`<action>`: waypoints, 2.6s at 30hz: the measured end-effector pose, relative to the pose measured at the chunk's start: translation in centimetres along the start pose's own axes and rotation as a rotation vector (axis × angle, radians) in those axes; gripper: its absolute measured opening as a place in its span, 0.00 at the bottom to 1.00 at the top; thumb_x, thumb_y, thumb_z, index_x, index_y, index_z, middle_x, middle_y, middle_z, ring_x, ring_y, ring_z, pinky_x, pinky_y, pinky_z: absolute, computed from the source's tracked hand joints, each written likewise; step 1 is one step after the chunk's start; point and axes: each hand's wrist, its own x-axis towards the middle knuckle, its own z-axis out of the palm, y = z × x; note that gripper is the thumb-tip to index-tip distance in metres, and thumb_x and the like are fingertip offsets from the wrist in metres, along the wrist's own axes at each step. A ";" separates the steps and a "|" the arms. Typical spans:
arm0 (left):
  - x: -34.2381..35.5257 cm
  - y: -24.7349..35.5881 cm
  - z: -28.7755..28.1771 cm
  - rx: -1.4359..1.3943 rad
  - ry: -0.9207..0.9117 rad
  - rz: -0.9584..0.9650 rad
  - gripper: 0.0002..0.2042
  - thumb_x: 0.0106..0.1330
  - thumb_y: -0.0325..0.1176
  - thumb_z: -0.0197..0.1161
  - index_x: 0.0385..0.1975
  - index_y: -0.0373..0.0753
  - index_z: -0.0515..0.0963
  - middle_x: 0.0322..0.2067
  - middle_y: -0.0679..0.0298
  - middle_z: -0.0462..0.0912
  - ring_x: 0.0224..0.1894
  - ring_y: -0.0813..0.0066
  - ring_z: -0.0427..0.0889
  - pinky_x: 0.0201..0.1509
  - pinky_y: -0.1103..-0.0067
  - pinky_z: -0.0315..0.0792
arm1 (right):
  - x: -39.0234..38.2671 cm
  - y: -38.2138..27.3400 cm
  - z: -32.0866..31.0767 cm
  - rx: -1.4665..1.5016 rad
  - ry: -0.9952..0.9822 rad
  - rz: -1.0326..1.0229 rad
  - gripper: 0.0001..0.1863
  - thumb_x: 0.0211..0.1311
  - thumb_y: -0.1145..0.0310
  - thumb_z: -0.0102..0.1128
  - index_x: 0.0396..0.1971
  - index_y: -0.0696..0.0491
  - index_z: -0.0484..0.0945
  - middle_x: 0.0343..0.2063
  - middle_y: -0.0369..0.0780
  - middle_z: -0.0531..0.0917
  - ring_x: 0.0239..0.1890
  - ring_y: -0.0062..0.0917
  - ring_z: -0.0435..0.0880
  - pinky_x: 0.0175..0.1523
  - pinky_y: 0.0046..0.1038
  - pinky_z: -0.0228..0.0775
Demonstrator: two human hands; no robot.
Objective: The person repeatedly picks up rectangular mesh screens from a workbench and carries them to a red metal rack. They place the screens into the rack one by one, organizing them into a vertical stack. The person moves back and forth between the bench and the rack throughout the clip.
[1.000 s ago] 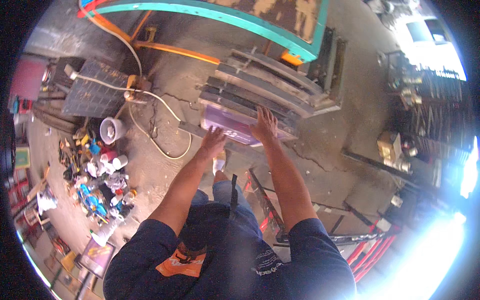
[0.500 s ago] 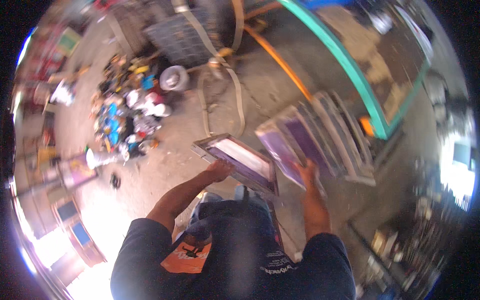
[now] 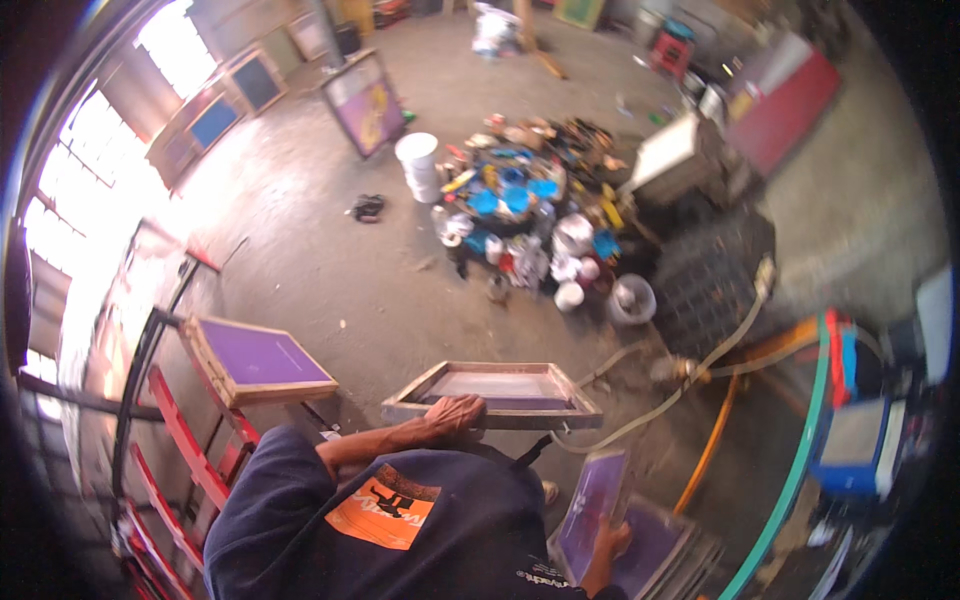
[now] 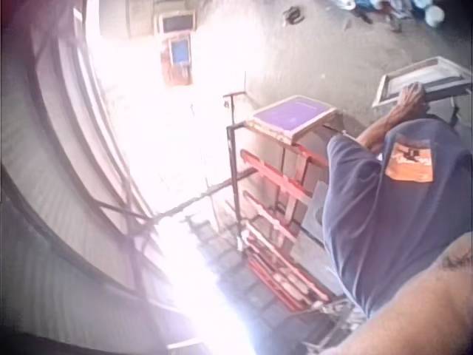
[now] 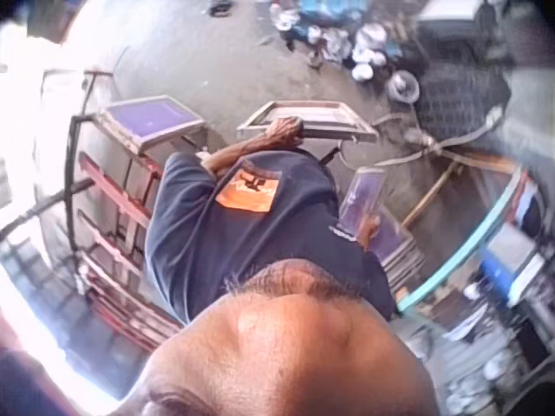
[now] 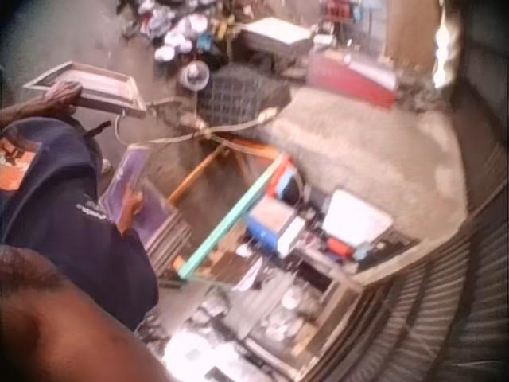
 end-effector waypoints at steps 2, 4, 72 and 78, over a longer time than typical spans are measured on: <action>-1.9 -2.1 -5.2 -0.083 0.042 -0.302 0.21 0.52 0.43 0.65 0.36 0.33 0.68 0.37 0.49 0.76 0.43 0.52 0.77 0.44 0.62 0.72 | 0.0 -6.0 0.1 -0.036 -0.060 -0.082 0.34 0.32 0.48 0.76 0.31 0.64 0.77 0.34 0.56 0.80 0.42 0.51 0.77 0.48 0.46 0.67; -3.6 -6.7 -6.5 -0.095 0.199 -0.492 0.22 0.51 0.44 0.66 0.35 0.32 0.69 0.36 0.48 0.77 0.42 0.52 0.78 0.45 0.62 0.72 | 0.4 -13.4 0.0 -0.077 -0.197 -0.114 0.34 0.31 0.49 0.77 0.30 0.64 0.77 0.33 0.56 0.80 0.41 0.51 0.78 0.47 0.46 0.67; -28.6 -159.8 -102.2 -0.377 0.787 -2.103 0.37 0.52 0.67 0.58 0.40 0.32 0.76 0.37 0.42 0.81 0.44 0.46 0.80 0.48 0.60 0.74 | -34.3 -216.7 73.4 0.142 -0.559 -0.808 0.30 0.39 0.52 0.74 0.35 0.62 0.77 0.31 0.52 0.81 0.38 0.49 0.80 0.45 0.42 0.69; -20.5 -176.5 -118.3 -0.299 0.643 -1.903 0.35 0.52 0.65 0.59 0.40 0.32 0.76 0.37 0.44 0.81 0.42 0.48 0.81 0.46 0.62 0.74 | -34.1 -228.6 72.8 0.307 -0.504 -0.631 0.28 0.43 0.60 0.74 0.42 0.63 0.78 0.38 0.51 0.83 0.41 0.44 0.81 0.48 0.39 0.70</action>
